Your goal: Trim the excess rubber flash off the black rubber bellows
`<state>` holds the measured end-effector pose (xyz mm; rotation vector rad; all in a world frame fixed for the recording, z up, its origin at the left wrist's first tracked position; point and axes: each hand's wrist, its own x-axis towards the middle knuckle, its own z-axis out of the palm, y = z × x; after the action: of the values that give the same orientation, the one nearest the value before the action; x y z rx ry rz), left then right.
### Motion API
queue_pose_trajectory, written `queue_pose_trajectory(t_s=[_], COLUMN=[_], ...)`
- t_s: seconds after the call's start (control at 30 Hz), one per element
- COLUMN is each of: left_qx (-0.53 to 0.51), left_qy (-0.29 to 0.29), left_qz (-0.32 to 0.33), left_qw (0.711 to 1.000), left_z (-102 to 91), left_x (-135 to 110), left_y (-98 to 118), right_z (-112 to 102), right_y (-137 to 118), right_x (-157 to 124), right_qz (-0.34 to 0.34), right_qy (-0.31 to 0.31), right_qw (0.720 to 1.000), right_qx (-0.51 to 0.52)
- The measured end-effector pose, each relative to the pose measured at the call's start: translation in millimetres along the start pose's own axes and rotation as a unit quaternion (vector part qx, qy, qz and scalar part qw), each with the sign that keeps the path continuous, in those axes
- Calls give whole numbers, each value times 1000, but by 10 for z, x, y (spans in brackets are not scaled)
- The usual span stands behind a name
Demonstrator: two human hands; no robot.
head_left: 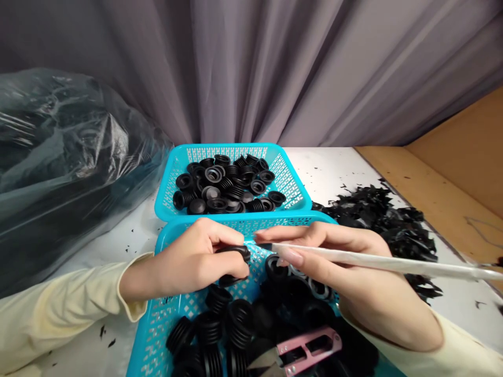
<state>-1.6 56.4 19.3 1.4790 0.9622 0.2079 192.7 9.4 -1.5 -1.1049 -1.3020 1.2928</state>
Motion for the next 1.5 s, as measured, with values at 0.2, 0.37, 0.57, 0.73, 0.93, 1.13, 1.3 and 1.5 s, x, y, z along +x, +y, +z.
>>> queue_pose_trajectory(t_s=[0.2,0.37,0.57,0.73,0.93,1.13,1.3,1.5], left_qx=[1,2,6,-2,1,-8,-29,-40], left_qy=[10,12,0,-5,-7,-6,-2,0], left_qz=[11,10,12,5,6,5,18,32], left_qw=[1000,1000,1000,1000,1000,1000,999,999], left_z=[8,7,8,12,11,17,12,3], left_x=[16,23,19,30,29,37,23,10], left_y=[-31,-50,-49,-40,-53,-55,-27,-18], right_z=[55,68,75,71,71,77,72,64], right_y=[-59,-72,-59,-53,-63,-63,-71,-94], right_x=[-19,-32,-34,-39,-50,-64,-59,-64], right_qz=[100,130,105,104,108,82,90,107], right_qy=[-14,-35,-24,-26,-23,-9,1,1], right_qw=[990,988,992,992,993,996,995,993], right_qx=[94,77,70,60,29,14,39,41])
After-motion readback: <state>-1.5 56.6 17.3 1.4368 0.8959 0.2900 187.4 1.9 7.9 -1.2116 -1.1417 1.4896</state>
